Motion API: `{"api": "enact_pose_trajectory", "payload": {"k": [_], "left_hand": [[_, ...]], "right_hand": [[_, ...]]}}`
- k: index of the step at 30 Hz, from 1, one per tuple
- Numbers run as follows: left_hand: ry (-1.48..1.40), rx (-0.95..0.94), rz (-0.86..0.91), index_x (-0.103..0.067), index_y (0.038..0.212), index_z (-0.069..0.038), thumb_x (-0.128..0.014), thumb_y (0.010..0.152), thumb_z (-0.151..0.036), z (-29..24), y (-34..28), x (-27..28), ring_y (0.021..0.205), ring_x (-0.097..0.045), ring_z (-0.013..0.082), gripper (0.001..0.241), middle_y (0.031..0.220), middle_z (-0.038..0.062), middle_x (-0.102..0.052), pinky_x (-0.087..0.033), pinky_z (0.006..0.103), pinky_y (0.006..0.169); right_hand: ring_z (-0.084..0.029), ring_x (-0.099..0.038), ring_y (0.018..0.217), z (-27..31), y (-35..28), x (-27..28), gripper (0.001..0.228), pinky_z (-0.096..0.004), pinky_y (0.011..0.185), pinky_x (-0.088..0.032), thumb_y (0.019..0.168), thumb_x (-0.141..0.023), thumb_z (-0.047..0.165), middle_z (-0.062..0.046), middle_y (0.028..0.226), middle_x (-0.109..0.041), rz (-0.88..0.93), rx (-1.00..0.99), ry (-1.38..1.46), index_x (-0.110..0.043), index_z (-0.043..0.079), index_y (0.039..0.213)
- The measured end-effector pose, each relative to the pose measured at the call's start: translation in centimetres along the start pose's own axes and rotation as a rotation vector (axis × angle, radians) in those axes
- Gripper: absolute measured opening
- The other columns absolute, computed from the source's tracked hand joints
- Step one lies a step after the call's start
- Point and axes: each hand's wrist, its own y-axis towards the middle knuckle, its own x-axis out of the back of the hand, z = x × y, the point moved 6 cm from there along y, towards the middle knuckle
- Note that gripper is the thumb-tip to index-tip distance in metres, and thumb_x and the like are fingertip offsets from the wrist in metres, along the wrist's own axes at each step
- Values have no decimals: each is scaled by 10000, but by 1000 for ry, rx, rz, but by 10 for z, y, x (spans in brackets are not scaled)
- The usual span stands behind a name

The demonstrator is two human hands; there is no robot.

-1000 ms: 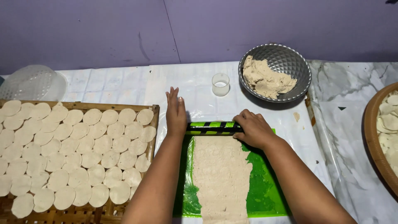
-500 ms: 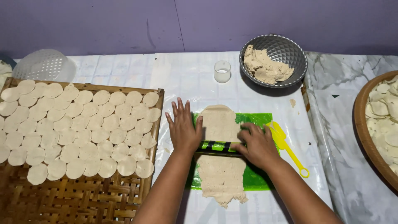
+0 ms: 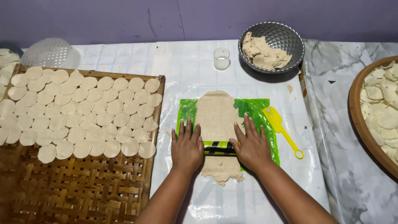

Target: Shaping dough into small circles using a cutter and placing them on a tray.

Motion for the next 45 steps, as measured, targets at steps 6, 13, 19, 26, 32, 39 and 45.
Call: {"api": "enact_pose_trajectory", "payload": {"k": [6, 13, 19, 26, 32, 39, 45], "left_hand": [[-13, -85, -84, -388, 1537, -127, -374, 1026, -342, -3, -68, -8, 1534, -174, 337, 555, 1640, 162, -263, -88, 519, 1219], [-56, -106, -6, -298, 1576, -112, -418, 1005, -287, -7, -132, -5, 1518, -174, 322, 609, 1646, 149, -236, -96, 499, 1212], [-171, -165, -75, -317, 1565, -60, -453, 1012, -272, -9, -149, 7, 1529, -193, 345, 607, 1639, 182, -268, -111, 506, 1217], [-352, -226, -194, -328, 1552, 3, -483, 1011, -274, -28, -135, 17, 1535, -195, 413, 627, 1642, 255, -260, -123, 530, 1219], [-413, -412, 17, -472, 1471, 26, -528, 1043, -227, -58, -135, -12, 1487, -348, 395, 500, 1574, 241, -422, -252, 505, 1203], [-444, -461, -43, -584, 1363, 45, -607, 1005, -136, -60, -140, -16, 1404, -475, 381, 402, 1463, 225, -553, -362, 477, 1166], [-471, -460, -66, -589, 1331, 65, -641, 957, -72, -62, -142, -6, 1346, -515, 390, 401, 1388, 225, -584, -404, 467, 1137]], "right_hand": [[-314, -202, 1523, 11, -60, -5, 700, -514, 1194, -191, 967, -480, 510, -183, 1654, -186, -160, 95, 49, -358, 107, 1525], [-322, -346, 1451, 18, -114, -4, 624, -509, 1174, -247, 917, -561, 284, -182, 1574, -364, -326, 227, 86, -422, 56, 1481], [-310, -525, 1253, 17, -114, 17, 583, -474, 1080, -361, 854, -682, 180, -105, 1311, -580, -157, 185, 195, -537, 152, 1418], [-387, -576, 1128, -44, -114, 31, 635, -509, 955, -437, 817, -733, 160, -180, 1195, -619, -421, 45, 432, -517, 63, 1406], [-433, -563, 1204, -179, -72, 10, 691, -570, 968, -445, 921, -730, 273, -251, 1240, -607, -491, -499, 135, -483, 45, 1525], [-448, -527, 1213, -192, -57, 21, 678, -563, 972, -430, 904, -754, 283, -276, 1300, -567, -342, -700, 142, -504, 19, 1476], [-371, -577, 1212, -123, -26, 9, 423, -486, 971, -506, 910, -660, 126, -178, 1317, -610, -451, -175, 151, -611, 58, 1325]]}}
